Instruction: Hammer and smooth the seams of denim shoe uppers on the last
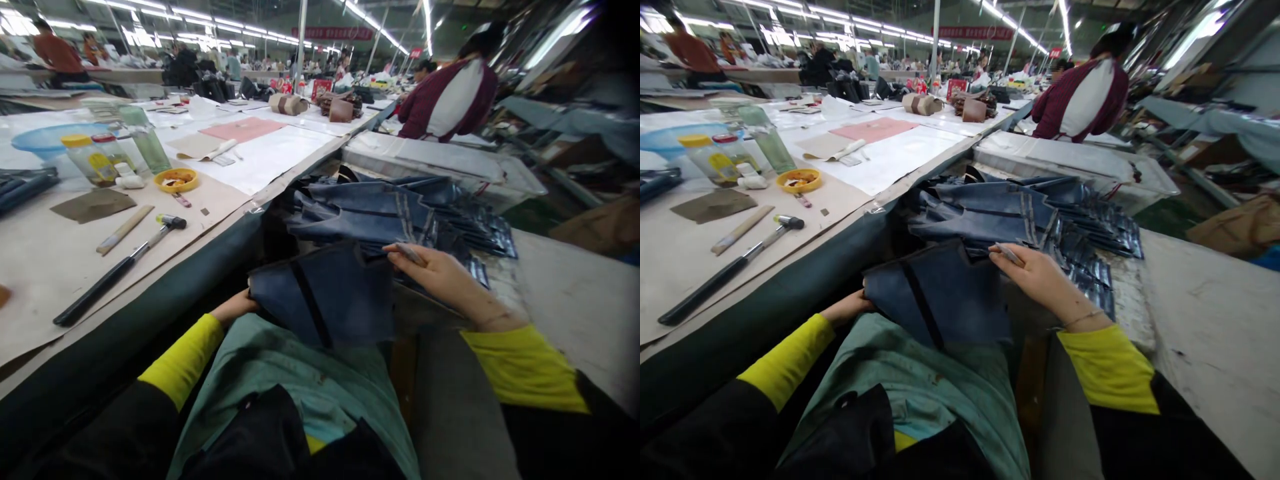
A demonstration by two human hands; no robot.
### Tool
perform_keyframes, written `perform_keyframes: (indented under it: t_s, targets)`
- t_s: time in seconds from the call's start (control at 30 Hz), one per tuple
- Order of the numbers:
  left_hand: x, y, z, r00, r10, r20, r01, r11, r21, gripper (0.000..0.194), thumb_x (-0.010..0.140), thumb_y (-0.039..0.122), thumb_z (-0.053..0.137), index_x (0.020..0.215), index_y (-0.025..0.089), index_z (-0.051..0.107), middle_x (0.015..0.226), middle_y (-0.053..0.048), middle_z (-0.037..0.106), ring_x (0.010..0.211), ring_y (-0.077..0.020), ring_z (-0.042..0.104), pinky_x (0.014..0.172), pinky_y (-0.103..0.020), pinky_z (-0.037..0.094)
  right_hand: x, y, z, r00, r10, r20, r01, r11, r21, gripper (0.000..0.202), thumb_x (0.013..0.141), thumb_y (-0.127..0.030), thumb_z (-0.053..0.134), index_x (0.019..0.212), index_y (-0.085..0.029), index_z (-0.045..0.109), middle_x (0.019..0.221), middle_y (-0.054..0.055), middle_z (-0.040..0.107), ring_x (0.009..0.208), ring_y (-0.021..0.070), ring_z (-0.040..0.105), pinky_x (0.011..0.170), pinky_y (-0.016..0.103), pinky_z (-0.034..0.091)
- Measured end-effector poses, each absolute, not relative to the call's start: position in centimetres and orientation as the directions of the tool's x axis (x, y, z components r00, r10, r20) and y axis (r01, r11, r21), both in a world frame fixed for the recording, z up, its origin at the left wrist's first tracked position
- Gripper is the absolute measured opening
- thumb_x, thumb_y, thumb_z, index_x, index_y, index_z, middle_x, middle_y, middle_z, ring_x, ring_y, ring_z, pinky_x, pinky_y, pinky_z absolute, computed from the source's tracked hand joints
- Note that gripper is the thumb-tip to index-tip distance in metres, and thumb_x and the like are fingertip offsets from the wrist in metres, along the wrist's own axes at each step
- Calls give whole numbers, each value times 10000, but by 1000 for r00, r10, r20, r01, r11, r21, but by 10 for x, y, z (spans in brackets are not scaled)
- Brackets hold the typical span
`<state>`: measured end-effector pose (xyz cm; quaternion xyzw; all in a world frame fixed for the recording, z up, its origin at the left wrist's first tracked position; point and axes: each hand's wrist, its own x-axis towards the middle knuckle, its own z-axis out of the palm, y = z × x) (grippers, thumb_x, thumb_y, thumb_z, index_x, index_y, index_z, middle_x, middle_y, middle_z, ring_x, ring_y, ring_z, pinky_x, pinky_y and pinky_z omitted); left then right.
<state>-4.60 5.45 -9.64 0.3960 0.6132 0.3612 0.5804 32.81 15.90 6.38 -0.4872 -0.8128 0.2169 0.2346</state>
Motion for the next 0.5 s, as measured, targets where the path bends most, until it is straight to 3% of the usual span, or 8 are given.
perform_keyframes:
  t_s: [0.13,0.27,0.4,0.5]
  targets:
    - [-14,53,-116,13,901,-434,79,432,898,163,545,152,679,707,140,661,719,-52,690,705,-224,636,678,-353,521,360,138,-5,-327,942,77,733,304,-608,401,801,-511,520,1024,-212,667,1011,64,693,956,262,631,890,410,477]
    - [-23,52,-118,-137,916,-377,79,389,918,266,559,230,701,797,124,651,770,-71,688,732,-236,639,670,-358,517,367,111,-44,-296,954,56,759,270,-592,378,823,-475,492,1040,-210,653,1060,83,673,1001,258,615,929,417,465]
    - [-53,51,-98,-439,879,-187,112,261,959,432,695,334,593,1091,163,556,1074,-87,632,993,-230,587,821,-354,484,362,89,-43,-316,931,182,743,362,-563,317,870,-413,456,1047,-214,628,1086,88,636,1024,237,588,940,389,449]
    - [-53,51,-71,-531,846,37,231,103,967,376,781,328,517,1130,188,530,1139,-64,596,1087,-194,538,950,-330,415,357,70,-49,-292,926,240,744,378,-551,285,879,-385,450,1025,-221,633,1074,99,626,1013,241,587,936,385,450]
